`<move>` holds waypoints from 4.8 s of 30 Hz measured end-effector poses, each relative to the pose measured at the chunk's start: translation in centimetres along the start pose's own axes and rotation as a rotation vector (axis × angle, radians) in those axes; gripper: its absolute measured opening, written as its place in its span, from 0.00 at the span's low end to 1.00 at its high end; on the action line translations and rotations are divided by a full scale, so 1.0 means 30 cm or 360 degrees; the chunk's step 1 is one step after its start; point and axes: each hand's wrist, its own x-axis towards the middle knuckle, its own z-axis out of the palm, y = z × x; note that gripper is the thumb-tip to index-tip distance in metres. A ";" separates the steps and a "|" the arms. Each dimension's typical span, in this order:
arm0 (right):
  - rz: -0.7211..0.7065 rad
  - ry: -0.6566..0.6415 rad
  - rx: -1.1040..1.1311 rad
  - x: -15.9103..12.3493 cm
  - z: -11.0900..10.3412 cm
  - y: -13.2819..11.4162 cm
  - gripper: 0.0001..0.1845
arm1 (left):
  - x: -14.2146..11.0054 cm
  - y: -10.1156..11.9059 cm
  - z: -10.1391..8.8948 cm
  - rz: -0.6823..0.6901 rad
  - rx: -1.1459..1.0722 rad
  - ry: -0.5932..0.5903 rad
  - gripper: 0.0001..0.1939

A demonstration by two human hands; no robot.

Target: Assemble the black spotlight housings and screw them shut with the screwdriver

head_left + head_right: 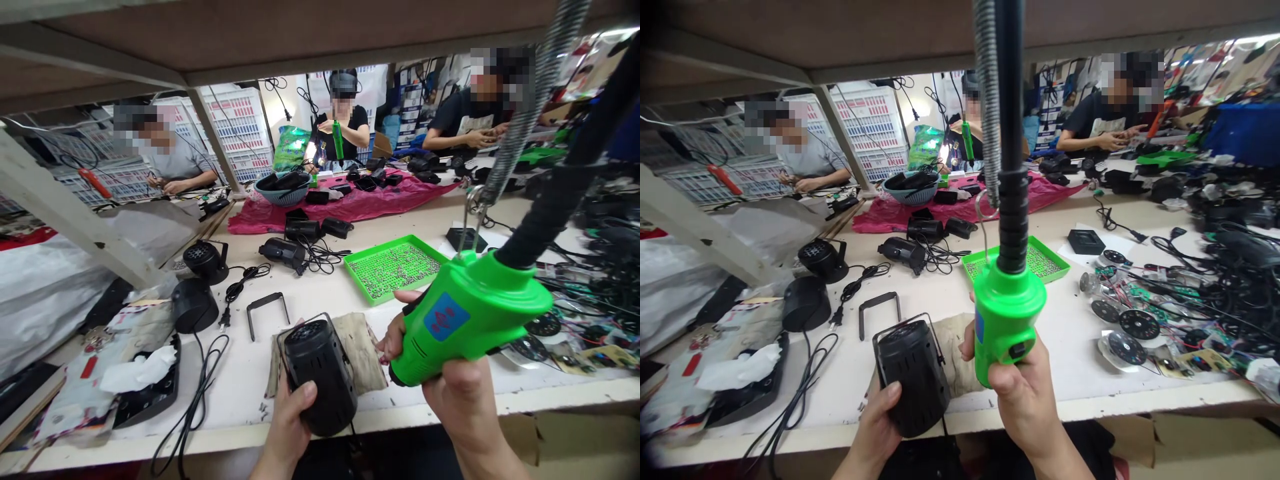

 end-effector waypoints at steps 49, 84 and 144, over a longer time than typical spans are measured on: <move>-0.0124 -0.0038 -0.0340 0.060 0.023 0.007 0.29 | 0.011 0.024 0.026 -0.0167 -0.0123 -0.0172 0.26; -0.0473 -0.0015 0.0056 0.060 0.251 0.074 0.26 | 0.037 0.004 0.074 0.0151 0.0354 -0.0240 0.25; -0.0596 0.0145 0.0430 0.124 0.221 0.066 0.37 | 0.036 -0.022 0.029 -0.0287 -0.0124 0.0290 0.28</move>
